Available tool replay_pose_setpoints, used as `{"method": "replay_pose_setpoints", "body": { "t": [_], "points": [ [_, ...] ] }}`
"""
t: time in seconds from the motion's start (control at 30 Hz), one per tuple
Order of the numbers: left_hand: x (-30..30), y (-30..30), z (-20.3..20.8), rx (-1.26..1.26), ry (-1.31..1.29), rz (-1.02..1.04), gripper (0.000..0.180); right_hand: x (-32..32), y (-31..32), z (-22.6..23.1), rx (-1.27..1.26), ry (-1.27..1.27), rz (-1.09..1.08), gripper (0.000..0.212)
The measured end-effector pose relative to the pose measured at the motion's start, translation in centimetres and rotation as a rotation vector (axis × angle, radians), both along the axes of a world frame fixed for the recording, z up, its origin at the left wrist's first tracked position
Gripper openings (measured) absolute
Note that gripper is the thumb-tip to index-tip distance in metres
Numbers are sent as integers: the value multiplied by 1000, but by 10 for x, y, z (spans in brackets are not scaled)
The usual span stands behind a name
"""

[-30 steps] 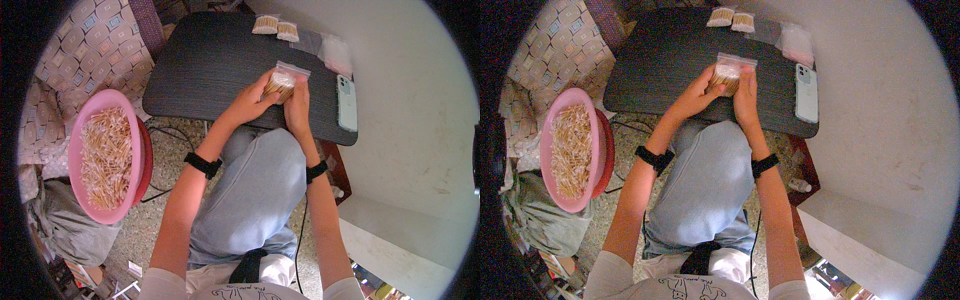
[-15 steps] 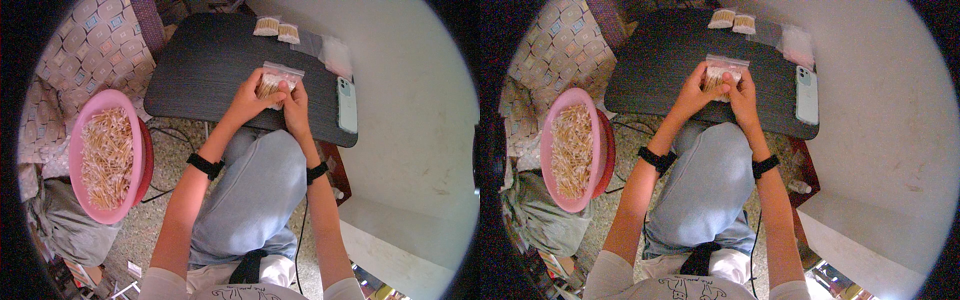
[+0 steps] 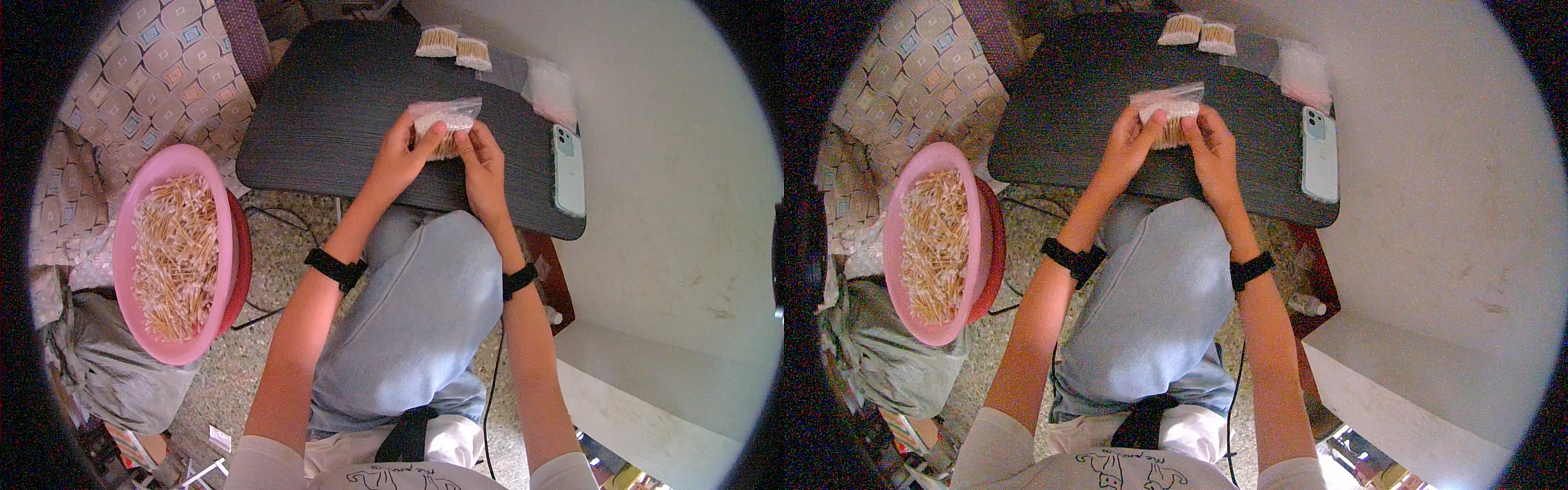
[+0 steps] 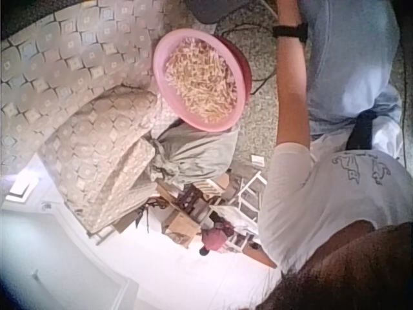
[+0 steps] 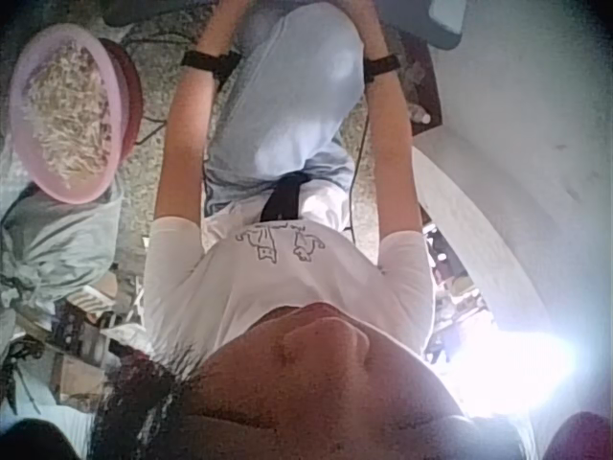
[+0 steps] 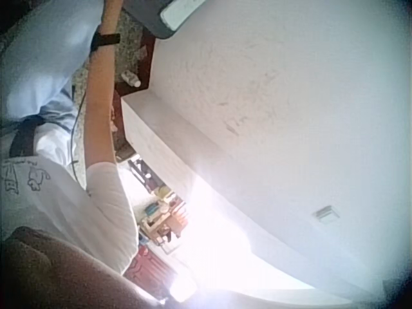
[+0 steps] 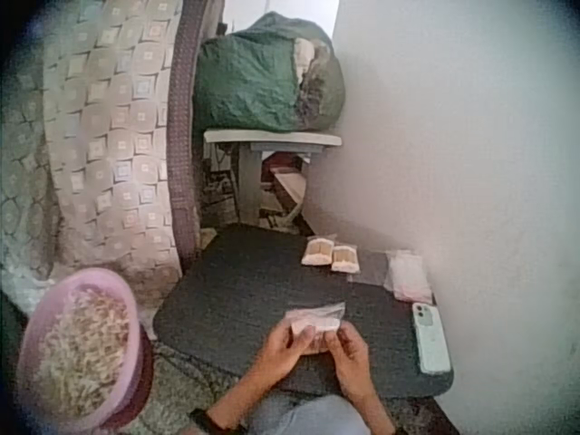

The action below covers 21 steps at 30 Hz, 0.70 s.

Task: Sorting cotton swabs from a bowl, aligning them, and placing them into plastic zip bags.

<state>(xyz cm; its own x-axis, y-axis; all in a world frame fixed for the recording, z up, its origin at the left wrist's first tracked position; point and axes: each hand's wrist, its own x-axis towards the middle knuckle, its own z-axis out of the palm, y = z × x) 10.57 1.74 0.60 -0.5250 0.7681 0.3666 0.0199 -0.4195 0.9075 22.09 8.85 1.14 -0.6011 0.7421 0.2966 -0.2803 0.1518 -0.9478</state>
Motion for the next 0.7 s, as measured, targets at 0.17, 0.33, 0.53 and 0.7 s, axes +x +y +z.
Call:
{"method": "replay_pose_setpoints", "body": {
  "t": [0.17,0.33,0.53,0.7],
  "points": [
    [-1,-3,2,6,11,-3,26,1,-2,2,15,22,6,21],
    [-4,-2,0,-55,205,79,23,1,-2,2,-48,60,25,17],
    [3,-4,2,-64,79,106,22,2,-1,2,-47,73,15,17],
    [5,-7,2,-17,-148,73,19,3,-6,1,-161,79,-67,17]
  ]
}}
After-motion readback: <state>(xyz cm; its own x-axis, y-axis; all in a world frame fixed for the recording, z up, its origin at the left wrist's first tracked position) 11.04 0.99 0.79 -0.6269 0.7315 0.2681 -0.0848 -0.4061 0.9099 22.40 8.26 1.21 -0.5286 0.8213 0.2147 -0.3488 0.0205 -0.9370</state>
